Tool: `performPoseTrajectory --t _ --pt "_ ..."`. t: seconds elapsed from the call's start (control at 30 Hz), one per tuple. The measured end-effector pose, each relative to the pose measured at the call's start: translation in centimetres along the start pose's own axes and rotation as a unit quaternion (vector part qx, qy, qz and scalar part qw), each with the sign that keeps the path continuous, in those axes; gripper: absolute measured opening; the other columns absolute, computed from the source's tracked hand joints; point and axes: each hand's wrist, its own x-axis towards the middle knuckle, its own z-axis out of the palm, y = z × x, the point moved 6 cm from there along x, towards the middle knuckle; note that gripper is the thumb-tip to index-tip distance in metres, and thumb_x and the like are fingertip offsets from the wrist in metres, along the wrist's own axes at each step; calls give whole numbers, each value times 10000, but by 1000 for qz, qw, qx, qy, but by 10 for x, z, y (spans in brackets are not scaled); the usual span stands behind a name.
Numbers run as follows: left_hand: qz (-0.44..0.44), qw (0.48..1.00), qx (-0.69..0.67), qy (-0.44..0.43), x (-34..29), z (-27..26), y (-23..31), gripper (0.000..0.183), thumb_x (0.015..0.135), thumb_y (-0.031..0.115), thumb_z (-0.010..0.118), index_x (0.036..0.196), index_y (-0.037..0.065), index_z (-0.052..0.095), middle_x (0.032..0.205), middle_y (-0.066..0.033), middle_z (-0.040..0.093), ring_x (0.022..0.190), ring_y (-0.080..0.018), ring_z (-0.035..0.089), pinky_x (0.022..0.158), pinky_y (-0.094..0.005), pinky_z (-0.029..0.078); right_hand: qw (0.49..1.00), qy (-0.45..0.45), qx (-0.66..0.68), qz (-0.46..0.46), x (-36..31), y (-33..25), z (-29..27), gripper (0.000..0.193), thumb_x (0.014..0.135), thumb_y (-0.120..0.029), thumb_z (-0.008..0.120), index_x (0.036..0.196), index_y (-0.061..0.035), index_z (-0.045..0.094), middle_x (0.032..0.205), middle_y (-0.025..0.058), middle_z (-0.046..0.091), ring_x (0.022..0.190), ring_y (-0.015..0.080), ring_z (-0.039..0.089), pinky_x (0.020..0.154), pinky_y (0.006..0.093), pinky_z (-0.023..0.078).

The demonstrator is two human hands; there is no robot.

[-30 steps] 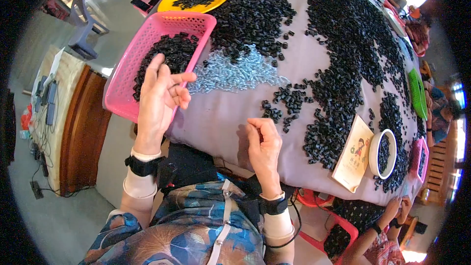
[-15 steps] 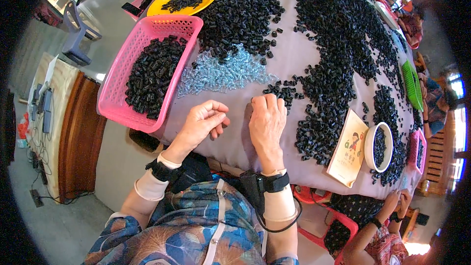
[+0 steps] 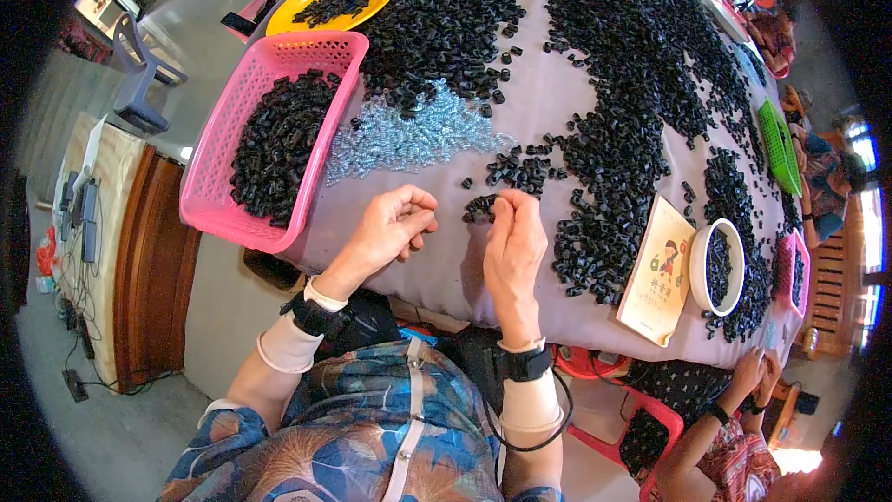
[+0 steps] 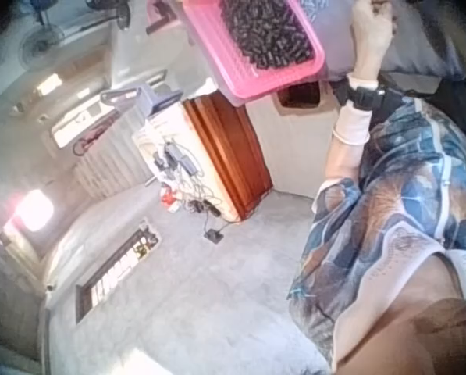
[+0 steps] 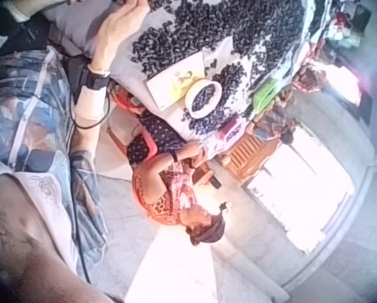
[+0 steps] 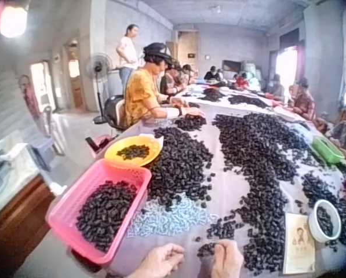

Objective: Sort small black and clear components into separate piles and containers.

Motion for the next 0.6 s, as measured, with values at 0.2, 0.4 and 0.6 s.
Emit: performPoseTrajectory --t 0.2,0.4,0.6 --pt "123 988 97 0 27 16 19 144 861 109 560 974 19 565 780 -20 585 543 -46 505 434 -190 404 977 -23 146 152 -36 21 7 98 866 -65 554 953 -21 537 678 36 551 521 82 487 474 236 408" --pt "311 898 269 157 31 6 44 121 785 51 596 901 22 584 786 -84 589 629 -188 579 567 -308 462 962 -19 196 191 -43 33 15 150 796 -28 627 927 -20 553 692 26 550 574 76 486 516 230 419" --pt "268 878 380 111 41 13 47 111 771 103 618 870 71 577 865 -131 521 737 -345 578 648 -428 464 976 -17 156 148 -42 29 12 124 788 -34 626 896 -23 567 714 46 547 628 123 504 579 249 429"
